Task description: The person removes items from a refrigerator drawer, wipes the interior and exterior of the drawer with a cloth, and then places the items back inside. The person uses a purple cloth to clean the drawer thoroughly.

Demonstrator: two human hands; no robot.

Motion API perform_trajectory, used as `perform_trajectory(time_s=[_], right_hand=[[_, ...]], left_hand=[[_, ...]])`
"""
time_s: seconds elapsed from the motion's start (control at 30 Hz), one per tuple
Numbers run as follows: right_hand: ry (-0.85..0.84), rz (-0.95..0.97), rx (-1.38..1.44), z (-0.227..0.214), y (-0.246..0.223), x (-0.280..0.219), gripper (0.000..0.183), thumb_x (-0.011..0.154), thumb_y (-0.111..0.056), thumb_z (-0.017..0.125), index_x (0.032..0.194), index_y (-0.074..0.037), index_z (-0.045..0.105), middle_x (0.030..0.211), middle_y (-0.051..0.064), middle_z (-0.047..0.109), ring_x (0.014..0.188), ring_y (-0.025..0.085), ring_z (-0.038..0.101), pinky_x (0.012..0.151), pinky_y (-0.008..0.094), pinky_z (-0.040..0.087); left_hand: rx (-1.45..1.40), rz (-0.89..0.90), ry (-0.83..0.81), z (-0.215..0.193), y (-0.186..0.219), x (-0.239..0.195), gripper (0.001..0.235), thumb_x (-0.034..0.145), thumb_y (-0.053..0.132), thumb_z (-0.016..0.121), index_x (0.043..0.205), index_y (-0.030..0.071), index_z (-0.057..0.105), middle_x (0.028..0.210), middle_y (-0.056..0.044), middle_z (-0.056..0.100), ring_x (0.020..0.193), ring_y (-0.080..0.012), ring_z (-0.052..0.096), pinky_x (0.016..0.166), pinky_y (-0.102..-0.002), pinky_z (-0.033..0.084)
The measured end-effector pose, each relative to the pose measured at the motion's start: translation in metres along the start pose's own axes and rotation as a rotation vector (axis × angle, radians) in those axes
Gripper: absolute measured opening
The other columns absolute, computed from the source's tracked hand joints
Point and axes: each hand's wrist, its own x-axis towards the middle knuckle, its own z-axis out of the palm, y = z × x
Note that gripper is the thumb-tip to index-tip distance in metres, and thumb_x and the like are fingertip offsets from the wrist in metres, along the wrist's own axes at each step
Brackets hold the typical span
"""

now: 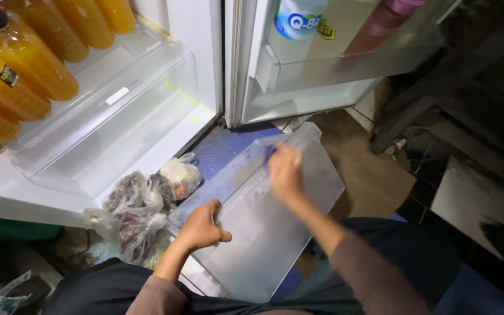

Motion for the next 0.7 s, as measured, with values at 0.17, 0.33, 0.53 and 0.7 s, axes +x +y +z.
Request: perform_trajectory(time_s=[0.17, 0.33, 0.53, 0.7], right_hand=[[-0.158, -0.189, 0.096, -0.023, -0.087, -0.088, 0.018, 0.093, -0.005, 0.065, 0.109, 0.002, 0.064, 0.13, 0.029, 0.05, 0.118, 0.045, 0.056, 0.101, 0.046, 0.048], [-0.065, 0.163, -0.003, -0.043, -0.076, -0.089, 0.016, 0.091, -0.011, 0.076, 0.105, -0.008, 0.068, 0.121, 0.016, 0.059, 0.113, 0.034, 0.063, 0.098, 0.04, 0.052], [-0.446, -0.315, -0.074, -0.04, -0.041, -0.084, 0.036, 0.088, -0.013, 0.069, 0.124, -0.007, 0.069, 0.13, 0.017, 0.06, 0.137, 0.038, 0.047, 0.11, 0.056, 0.036], [-0.275, -0.236, -0.324, -0.003, 0.023, -0.038, 0.025, 0.089, -0.023, 0.066, 0.112, -0.018, 0.074, 0.129, 0.005, 0.064, 0.133, 0.033, 0.049, 0.114, 0.059, 0.025]], left_hand=[[-0.235, -0.072, -0.038, 0.005, -0.003, 0.012, 0.063, 0.057, 0.007, 0.082, 0.115, -0.003, 0.06, 0.061, -0.012, 0.066, 0.048, -0.0188, 0.067, 0.047, -0.034, 0.053], [-0.397, -0.192, -0.074, 0.026, -0.01, 0.031, 0.075, 0.058, 0.006, 0.081, 0.127, -0.002, 0.054, 0.068, -0.013, 0.068, 0.049, -0.021, 0.069, 0.046, -0.033, 0.055], [-0.317, -0.208, -0.063, 0.038, -0.03, 0.049, 0.088, 0.058, 0.012, 0.08, 0.141, 0.003, 0.051, 0.073, -0.015, 0.07, 0.054, -0.0265, 0.07, 0.053, -0.037, 0.056], [0.054, -0.094, 0.068, 0.038, -0.042, 0.061, 0.097, 0.056, 0.034, 0.082, 0.146, 0.01, 0.053, 0.082, -0.017, 0.072, 0.084, -0.0326, 0.073, 0.08, -0.04, 0.056]])
